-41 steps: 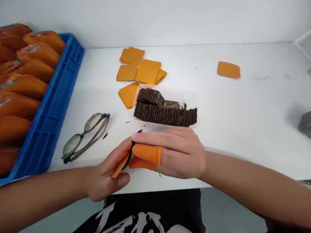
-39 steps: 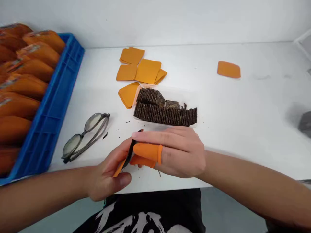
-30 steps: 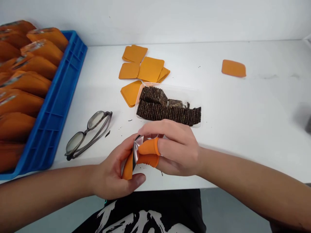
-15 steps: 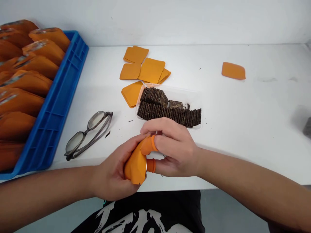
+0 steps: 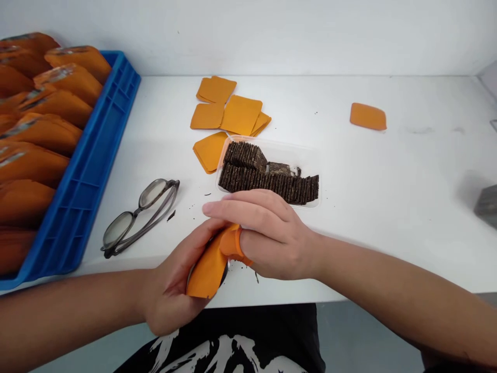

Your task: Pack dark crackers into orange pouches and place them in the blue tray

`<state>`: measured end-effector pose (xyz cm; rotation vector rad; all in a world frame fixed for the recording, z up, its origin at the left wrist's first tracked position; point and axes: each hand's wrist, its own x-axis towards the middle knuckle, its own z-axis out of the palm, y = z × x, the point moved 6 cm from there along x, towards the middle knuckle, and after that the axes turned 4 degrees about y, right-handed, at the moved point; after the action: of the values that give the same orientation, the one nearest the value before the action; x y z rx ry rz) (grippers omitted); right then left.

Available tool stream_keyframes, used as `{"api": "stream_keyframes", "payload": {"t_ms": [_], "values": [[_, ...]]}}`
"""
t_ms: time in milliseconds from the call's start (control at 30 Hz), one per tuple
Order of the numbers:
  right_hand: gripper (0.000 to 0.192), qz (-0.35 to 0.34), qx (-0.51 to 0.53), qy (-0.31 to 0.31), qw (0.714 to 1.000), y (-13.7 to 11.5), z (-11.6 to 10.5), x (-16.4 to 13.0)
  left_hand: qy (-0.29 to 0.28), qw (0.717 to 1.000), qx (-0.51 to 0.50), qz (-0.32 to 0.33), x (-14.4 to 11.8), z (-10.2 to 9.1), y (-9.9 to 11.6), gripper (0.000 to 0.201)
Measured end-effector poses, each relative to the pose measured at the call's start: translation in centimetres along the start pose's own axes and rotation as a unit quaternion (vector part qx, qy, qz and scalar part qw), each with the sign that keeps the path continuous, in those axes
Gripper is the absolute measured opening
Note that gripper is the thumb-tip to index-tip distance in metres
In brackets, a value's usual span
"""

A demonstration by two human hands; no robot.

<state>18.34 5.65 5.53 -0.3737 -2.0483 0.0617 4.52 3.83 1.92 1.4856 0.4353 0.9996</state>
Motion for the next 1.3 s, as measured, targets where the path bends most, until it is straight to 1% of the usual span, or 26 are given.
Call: {"api": "stream_keyframes", "payload": {"t_ms": [67,167,300,367,433,500,600,667,767,867,933,1033,1167,1300], "values": [[0.018,0.011,0.003,-0.001,1.000,0.1,0.0,0.0,0.025,0.999,0.038,0.022,-0.3,-0.6,0.1,0.088],[0.014,0.017,0.011,-0.010,1.000,0.2,0.0,0.2,0.048,0.995,0.085,0.032,-0.6,-1.1,0.0,0.086],[0.011,0.002,0.007,-0.014,1.000,0.1,-0.6,0.4,0.063,0.992,0.098,0.038,-0.8,-1.3,0.1,0.090],[0.014,-0.007,0.004,-0.015,1.000,0.1,-0.7,0.2,0.064,0.993,0.095,0.024,-0.8,-1.3,0.0,0.090],[0.018,-0.001,-0.006,-0.012,1.000,0.1,-0.8,0.1,0.066,0.993,0.097,0.002,-0.9,-1.4,-0.1,0.087],[0.017,0.010,-0.016,-0.005,1.000,0.2,-0.9,0.1,0.075,0.992,0.101,-0.015,-1.0,-1.6,-0.2,0.084],[0.015,0.006,-0.011,-0.003,1.000,0.1,-0.9,0.4,0.089,0.991,0.097,-0.012,-1.2,-1.8,-0.1,0.079],[0.018,-0.006,-0.003,-0.016,1.000,0.0,-0.8,0.7,0.103,0.991,0.085,-0.010,-1.3,-1.8,-0.1,0.074],[0.021,-0.007,0.008,-0.018,1.000,0.0,-0.6,0.7,0.117,0.991,0.061,-0.033,-1.3,-1.8,-0.4,0.069],[0.020,0.017,0.021,-0.012,1.000,0.2,-0.4,0.4,0.123,0.989,0.077,-0.019,-1.2,-1.7,-0.3,0.069],[0.022,0.033,0.028,-0.036,0.998,0.3,0.0,0.2,0.120,0.988,0.097,-0.016,-1.2,-1.7,-0.3,0.069],[0.023,0.049,0.027,-0.066,0.996,0.5,0.4,0.0,0.098,0.988,0.115,-0.038,-1.2,-1.7,-0.7,0.071],[0.015,0.048,0.044,-0.069,0.996,0.5,0.6,-0.1,0.077,0.987,0.135,-0.032,-1.1,-1.6,-0.8,0.078],[0.006,0.050,0.042,-0.072,0.995,0.5,0.7,-0.4,0.084,0.984,0.142,-0.063,-1.1,-1.4,-1.2,0.078]]}}
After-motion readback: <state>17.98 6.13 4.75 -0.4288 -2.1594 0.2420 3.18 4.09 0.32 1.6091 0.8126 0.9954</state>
